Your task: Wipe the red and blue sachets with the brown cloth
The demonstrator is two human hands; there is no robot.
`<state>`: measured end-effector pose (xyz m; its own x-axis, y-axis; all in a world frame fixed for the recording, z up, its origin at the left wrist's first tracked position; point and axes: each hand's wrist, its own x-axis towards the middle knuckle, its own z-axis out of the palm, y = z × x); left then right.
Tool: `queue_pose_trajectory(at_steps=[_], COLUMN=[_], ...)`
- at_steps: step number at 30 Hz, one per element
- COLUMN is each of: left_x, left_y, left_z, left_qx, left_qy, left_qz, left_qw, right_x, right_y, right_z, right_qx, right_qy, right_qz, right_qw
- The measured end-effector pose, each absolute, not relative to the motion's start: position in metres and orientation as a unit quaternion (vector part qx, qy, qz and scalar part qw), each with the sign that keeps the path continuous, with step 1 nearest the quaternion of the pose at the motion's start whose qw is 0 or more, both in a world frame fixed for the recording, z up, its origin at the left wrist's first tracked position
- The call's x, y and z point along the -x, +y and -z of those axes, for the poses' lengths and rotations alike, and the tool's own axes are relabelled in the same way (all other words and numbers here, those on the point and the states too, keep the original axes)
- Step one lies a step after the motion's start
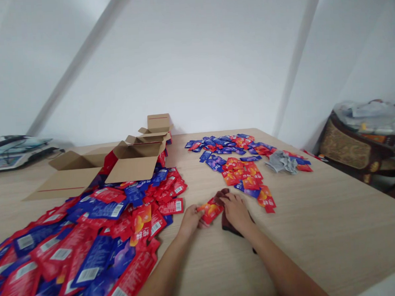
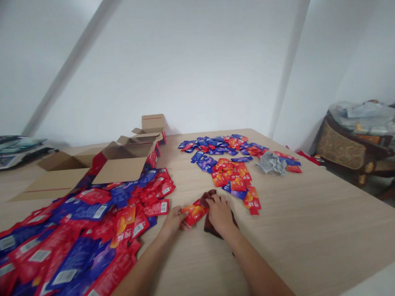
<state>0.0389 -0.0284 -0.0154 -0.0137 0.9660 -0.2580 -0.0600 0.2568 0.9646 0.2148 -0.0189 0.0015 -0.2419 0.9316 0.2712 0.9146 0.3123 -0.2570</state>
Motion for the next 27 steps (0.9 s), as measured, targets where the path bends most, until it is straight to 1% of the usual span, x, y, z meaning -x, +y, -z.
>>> queue_pose_trajectory(at_steps=[2, 4, 7, 11, 13, 15, 17, 19, 21, 23, 25, 27], left_x=[-0.035, -0.033, -0.031, -0.030, -0.027, -0.024, -0.024, -0.026, -0.033, -0.040, -0.048, -0.053], left_y=[-0.030, -0.032, -0.033, -0.029, -0.026, -0.023, -0.020, -0.019, -0.020, -0.021, -0.023, -0.024], left_z=[0.013, 0.009, 0.005, 0.008, 0.014, 0.020, 0.024, 0.024, 0.020, 0.015, 0.010, 0.008], left_qx=[-0.407, -0.394, -0.372, -0.406, -0.443, -0.472, -0.495, -0.526, -0.573, -0.625, -0.660, -0.667], left_qy=[0.539, 0.519, 0.489, 0.477, 0.473, 0.479, 0.510, 0.571, 0.628, 0.658, 0.667, 0.672], left_qz=[-0.458, -0.482, -0.518, -0.570, -0.576, -0.571, -0.558, -0.520, -0.452, -0.369, -0.302, -0.272], left_qw=[0.577, 0.586, 0.595, 0.531, 0.498, 0.471, 0.427, 0.357, 0.271, 0.200, 0.168, 0.171], right_x=[-0.228, -0.238, -0.248, -0.258, -0.260, -0.260, -0.256, -0.249, -0.240, -0.230, -0.222, -0.216], right_y=[-0.004, 0.005, 0.010, 0.013, 0.015, 0.015, 0.013, 0.009, 0.003, -0.004, -0.009, -0.012], right_z=[0.003, 0.009, 0.017, 0.023, 0.025, 0.025, 0.025, 0.023, 0.018, 0.014, 0.009, 0.007], right_qx=[0.617, 0.624, 0.622, 0.618, 0.614, 0.600, 0.579, 0.563, 0.559, 0.564, 0.571, 0.577], right_qy=[-0.764, -0.754, -0.738, -0.693, -0.681, -0.688, -0.709, -0.729, -0.747, -0.763, -0.776, -0.781], right_qz=[-0.006, -0.002, -0.017, -0.049, -0.058, -0.058, -0.054, -0.046, -0.033, -0.020, -0.010, -0.004], right_qw=[0.188, 0.204, 0.263, 0.367, 0.395, 0.404, 0.399, 0.386, 0.360, 0.315, 0.268, 0.238])
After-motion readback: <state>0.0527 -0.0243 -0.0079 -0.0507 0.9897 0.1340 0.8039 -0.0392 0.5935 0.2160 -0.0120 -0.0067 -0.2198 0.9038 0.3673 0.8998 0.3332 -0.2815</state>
